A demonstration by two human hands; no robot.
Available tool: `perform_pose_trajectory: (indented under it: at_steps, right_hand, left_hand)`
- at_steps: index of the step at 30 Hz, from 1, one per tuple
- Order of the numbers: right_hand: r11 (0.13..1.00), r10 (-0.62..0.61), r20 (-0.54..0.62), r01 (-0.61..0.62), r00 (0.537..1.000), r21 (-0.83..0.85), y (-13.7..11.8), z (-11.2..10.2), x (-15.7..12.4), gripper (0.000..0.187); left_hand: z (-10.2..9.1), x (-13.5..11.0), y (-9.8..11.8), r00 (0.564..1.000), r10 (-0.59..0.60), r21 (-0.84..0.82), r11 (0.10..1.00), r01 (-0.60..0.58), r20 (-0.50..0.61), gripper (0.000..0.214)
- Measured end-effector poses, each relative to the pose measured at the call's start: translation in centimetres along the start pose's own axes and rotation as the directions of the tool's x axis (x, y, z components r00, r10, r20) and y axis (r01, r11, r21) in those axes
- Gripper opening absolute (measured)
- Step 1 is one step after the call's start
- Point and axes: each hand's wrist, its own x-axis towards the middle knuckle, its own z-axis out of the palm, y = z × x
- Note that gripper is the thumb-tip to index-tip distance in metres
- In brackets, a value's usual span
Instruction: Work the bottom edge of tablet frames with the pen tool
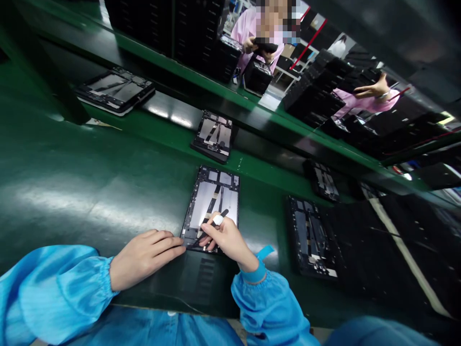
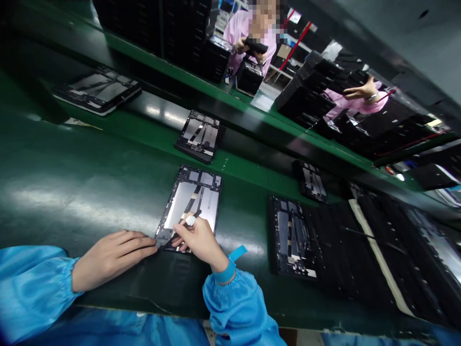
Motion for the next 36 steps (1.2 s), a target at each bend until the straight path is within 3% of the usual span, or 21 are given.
perform_pose_trajectory:
  at_steps: [15, 21, 28, 33, 36]
  right_hand:
    - [0.999, 0.044, -0.051, -0.044, 0.998, -0.014, -0.3, 0.3, -0.3, 0.045]
    - [0.999, 0.034, -0.053, -0.035, 0.998, -0.021, -0.1, 0.4, -0.2, 0.044]
    - [0.988, -0.151, -0.232, 0.147, 0.961, -0.034, 1.3, -1.0, -2.5, 0.031]
    - [0.953, -0.258, -0.221, 0.210, 0.940, -0.220, 2.1, -1.4, -3.9, 0.017]
    - [0.961, -0.246, -0.222, 0.207, 0.944, -0.185, 2.2, -1.3, -3.8, 0.016]
  left_hand:
    - [-0.1, 0.5, 0.1, 0.998, 0.015, 0.001, 1.000, -0.015, -0.057, 0.035]
    - [0.1, 0.0, 0.1, 0.999, 0.039, 0.074, 0.996, -0.040, 0.018, 0.040]
    - [0.2, 0.1, 0.1, 0.998, 0.028, 0.113, 0.993, -0.035, 0.056, 0.043]
    - [0.2, 0.2, 0.1, 0.999, 0.023, 0.106, 0.994, -0.028, 0.046, 0.044]
    - [0.2, 0.0, 0.2, 0.999, 0.022, 0.110, 0.994, -0.025, 0.031, 0.043]
